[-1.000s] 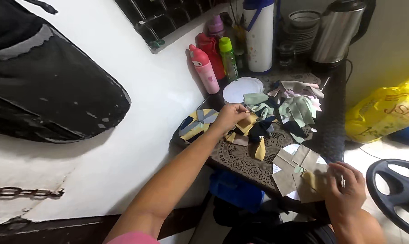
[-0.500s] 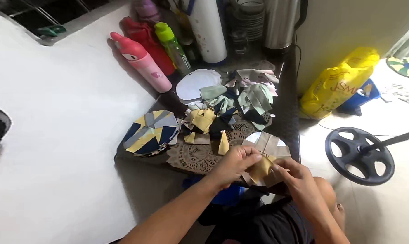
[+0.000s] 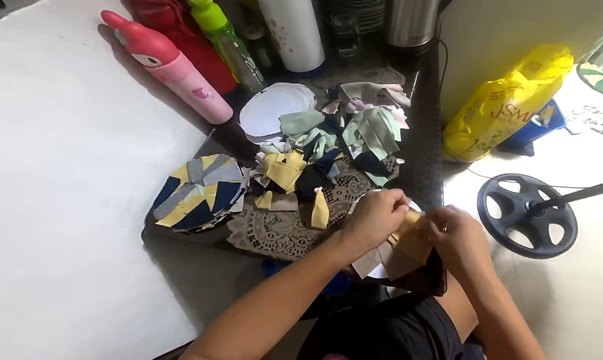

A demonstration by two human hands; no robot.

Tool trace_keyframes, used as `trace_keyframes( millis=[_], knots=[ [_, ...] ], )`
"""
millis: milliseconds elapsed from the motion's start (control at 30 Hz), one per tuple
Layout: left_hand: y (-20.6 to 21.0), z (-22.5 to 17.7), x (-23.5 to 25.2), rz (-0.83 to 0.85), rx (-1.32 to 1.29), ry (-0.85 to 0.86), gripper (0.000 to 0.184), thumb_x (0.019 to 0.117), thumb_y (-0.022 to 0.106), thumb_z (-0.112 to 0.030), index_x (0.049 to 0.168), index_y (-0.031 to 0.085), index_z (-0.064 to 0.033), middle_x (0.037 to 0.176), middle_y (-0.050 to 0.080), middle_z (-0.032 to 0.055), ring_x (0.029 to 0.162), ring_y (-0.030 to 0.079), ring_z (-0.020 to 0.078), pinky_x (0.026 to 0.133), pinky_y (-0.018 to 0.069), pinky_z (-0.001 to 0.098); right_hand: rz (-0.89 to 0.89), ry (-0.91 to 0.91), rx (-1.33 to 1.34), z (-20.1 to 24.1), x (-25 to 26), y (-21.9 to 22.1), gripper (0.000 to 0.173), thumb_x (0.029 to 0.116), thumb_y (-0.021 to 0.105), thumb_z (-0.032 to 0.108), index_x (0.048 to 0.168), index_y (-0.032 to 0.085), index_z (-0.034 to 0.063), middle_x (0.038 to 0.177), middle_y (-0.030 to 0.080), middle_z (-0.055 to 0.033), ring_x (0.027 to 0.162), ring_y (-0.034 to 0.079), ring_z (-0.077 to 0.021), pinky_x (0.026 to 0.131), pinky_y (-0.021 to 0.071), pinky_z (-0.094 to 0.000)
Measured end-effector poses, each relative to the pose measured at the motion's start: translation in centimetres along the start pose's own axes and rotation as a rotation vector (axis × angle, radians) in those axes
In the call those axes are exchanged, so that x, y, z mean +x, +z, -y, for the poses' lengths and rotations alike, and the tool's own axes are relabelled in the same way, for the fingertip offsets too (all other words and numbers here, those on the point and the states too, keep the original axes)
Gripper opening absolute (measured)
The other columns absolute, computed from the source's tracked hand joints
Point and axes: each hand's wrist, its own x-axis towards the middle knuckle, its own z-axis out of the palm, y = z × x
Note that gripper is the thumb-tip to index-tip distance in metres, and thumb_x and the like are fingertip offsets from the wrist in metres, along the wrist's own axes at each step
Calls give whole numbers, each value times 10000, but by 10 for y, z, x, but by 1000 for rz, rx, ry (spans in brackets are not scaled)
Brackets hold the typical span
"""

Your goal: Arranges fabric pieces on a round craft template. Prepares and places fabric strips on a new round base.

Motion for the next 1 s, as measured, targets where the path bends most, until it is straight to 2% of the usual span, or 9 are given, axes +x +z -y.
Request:
trace_keyframes(
  millis=[100,200,367,467,800,900,1000],
  knots=[
    [6,-2,13,-18,160,23,223,1033,572,-193,1051,748,-57,1056,682,98,946,657,216,857,533,414,-21,32,-85,-1,7,4,194,973,630,175,1006,759,35,1064,698,-196,1037,653,-383,851,508,-551],
    [12,-2,20,-43,233,41,197,1013,605,-172,998,761,-52,1130,679,112,1059,643,261,912,516,447,-26,40,-139,-1,10,7,200,982,610,159,1019,759,31,1096,697,-208,1082,640,-412,868,503,-563],
    [21,5,24,-138,272,99,157,976,654,-151,923,757,-45,1088,685,117,1065,633,292,887,520,450,-95,1,-171,-3,13,13,179,966,635,151,967,759,23,1015,702,-205,1032,653,-405,831,513,-552],
    [25,9,26,-188,289,141,144,957,668,-139,899,757,-41,1062,694,124,1034,645,298,865,529,451,-80,17,-171,-2,14,12,162,956,644,135,964,757,20,1017,698,-211,1035,651,-408,829,514,-552],
    [27,10,29,-215,289,146,126,935,692,-133,878,752,-38,1034,691,121,1004,649,296,839,533,450,-150,-22,-147,-4,15,16,85,914,688,94,946,730,27,970,684,-197,973,655,-403,790,513,-550],
    [25,8,29,-186,270,127,128,941,694,-136,907,754,-27,1053,690,132,1019,643,304,865,526,463,-211,-127,-94,-6,13,19,91,901,694,66,968,751,42,998,695,-204,977,655,-422,798,511,-578],
    [26,12,28,-235,263,181,88,938,684,-100,959,743,-38,1021,684,132,991,656,302,840,539,461,-201,-163,-118,-10,13,24,100,902,708,110,961,763,51,1007,693,-206,970,647,-430,786,500,-590]
  ],
)
